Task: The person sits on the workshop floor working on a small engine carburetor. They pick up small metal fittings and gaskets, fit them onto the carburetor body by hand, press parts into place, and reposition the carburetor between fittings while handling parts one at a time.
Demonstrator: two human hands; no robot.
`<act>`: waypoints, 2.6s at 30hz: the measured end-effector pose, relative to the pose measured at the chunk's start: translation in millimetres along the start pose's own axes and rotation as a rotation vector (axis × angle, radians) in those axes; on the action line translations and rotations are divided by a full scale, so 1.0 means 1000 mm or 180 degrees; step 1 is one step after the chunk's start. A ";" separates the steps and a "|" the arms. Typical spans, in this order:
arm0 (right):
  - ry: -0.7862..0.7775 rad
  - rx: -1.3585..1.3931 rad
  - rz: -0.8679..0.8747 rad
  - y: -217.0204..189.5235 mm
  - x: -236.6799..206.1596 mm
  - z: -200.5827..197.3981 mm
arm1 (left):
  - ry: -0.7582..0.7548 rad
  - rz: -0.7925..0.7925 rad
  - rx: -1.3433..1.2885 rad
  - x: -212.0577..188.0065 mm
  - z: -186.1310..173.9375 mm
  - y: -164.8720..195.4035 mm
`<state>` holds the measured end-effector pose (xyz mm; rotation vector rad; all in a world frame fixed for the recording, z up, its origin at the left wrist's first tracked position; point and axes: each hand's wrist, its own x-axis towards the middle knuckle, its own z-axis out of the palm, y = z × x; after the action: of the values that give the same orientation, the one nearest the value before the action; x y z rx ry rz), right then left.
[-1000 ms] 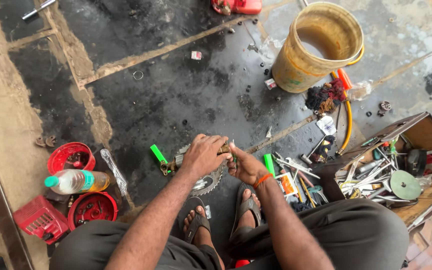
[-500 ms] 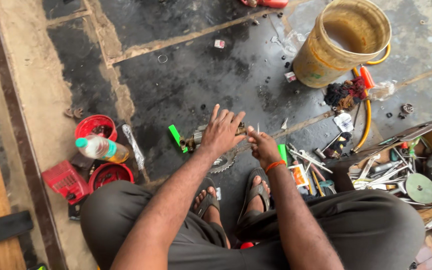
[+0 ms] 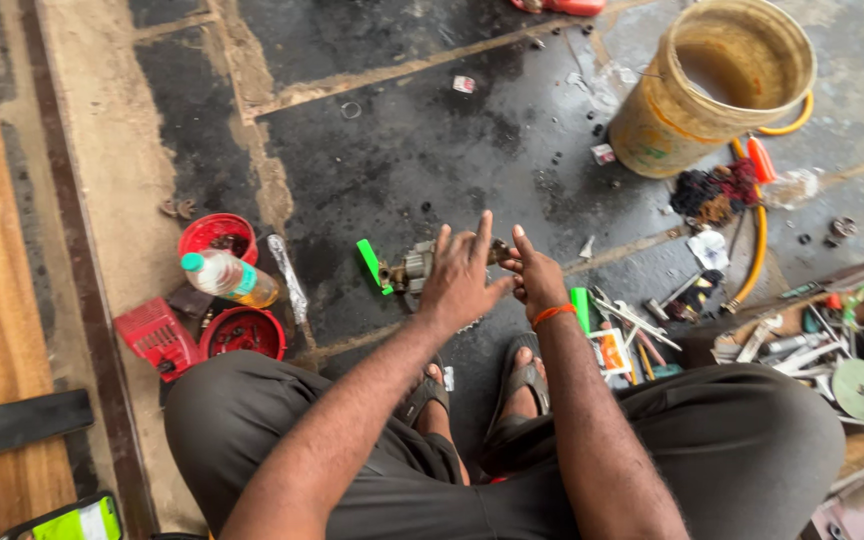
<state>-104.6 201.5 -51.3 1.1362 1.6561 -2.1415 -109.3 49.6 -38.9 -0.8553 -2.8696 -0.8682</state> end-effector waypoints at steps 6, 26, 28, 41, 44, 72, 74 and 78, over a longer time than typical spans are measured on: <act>-0.0256 -0.0193 -0.0549 0.000 0.012 0.001 | 0.0230 0.0154 -0.0171 -0.030 0.006 0.010; -0.0388 -0.0838 -0.0510 -0.003 0.007 -0.004 | -0.0110 -0.0102 0.0648 -0.019 0.006 -0.014; -0.0441 -0.0821 -0.0492 -0.003 0.008 -0.004 | -0.0112 -0.0016 0.0811 -0.023 0.008 -0.011; -0.0306 -0.0964 -0.0400 -0.005 0.010 -0.002 | 0.0296 0.0144 0.1028 -0.039 0.026 -0.011; -0.0420 -0.0885 0.0117 -0.003 0.008 0.001 | 0.0319 -0.0130 0.0825 -0.037 0.027 -0.010; -0.0672 -0.0473 -0.0591 0.005 0.012 0.015 | 0.0123 -0.0498 0.0762 -0.032 0.034 -0.004; -0.0685 -0.0636 -0.0504 0.002 0.012 0.013 | 0.0091 -0.0482 0.0831 -0.031 0.032 -0.004; -0.1275 -0.0715 -0.0189 -0.004 0.015 0.002 | -0.0163 -0.0513 0.0897 -0.030 0.029 -0.003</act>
<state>-118.5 205.2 -58.4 0.5568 1.6972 -1.9869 -81.7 47.5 -70.5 -0.6333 -3.0365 -0.4374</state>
